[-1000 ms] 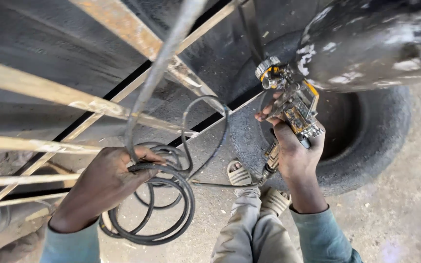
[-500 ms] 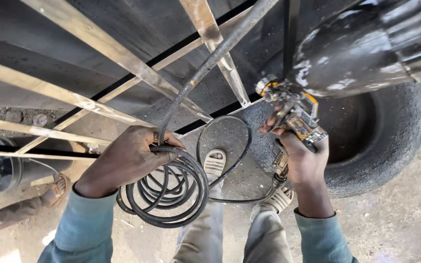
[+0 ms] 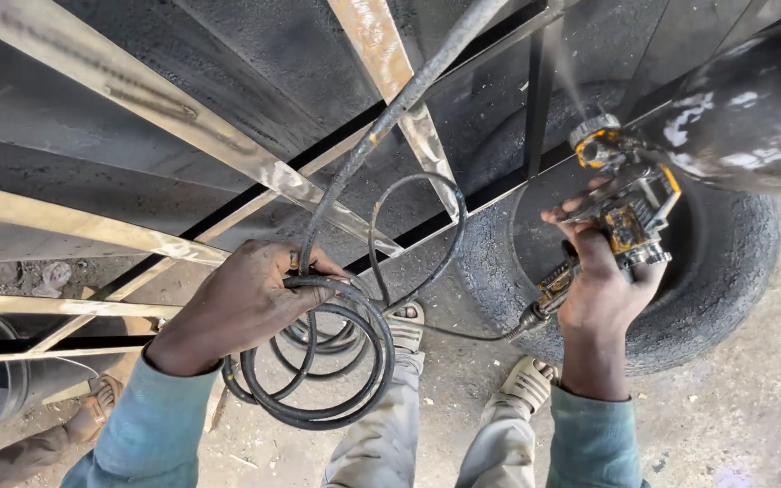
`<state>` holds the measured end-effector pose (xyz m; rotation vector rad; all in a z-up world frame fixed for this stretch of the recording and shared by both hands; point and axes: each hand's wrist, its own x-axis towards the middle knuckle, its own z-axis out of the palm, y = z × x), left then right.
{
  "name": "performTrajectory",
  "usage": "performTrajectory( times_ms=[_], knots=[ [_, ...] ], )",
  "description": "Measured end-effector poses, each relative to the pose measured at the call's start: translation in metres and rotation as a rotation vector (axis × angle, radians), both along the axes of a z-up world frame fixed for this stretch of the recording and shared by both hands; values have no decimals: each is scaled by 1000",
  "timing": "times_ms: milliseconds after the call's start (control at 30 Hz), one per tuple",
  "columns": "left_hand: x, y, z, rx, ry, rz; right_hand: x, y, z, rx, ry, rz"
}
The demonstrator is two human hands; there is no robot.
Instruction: Spray painting a metal gate with black paint using a pneumatic spray gun.
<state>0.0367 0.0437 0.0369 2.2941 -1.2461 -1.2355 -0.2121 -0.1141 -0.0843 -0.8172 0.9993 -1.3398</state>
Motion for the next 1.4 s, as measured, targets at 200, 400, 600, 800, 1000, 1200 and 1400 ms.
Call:
performTrajectory(
  times_ms=[200,400,600,800,1000,1200,1400],
  knots=[
    [6,2,2,68,-26,-32,-7,29,1,-7,-67,240],
    [7,0,3,130,22,-11,-24,28,17,36,70,399],
    [3,5,-2,146,6,11,-19,-6,24,142,126,134],
    [-8,-1,4,298,-26,66,-21,-19,22,78,39,-53],
    [-9,-2,0,258,75,132,-26,-13,37,35,47,3],
    [-2,4,-10,201,89,82,-33,-19,27,21,-131,93],
    [-5,-1,-6,223,95,98,-22,-15,-1,33,10,6]
  ],
)
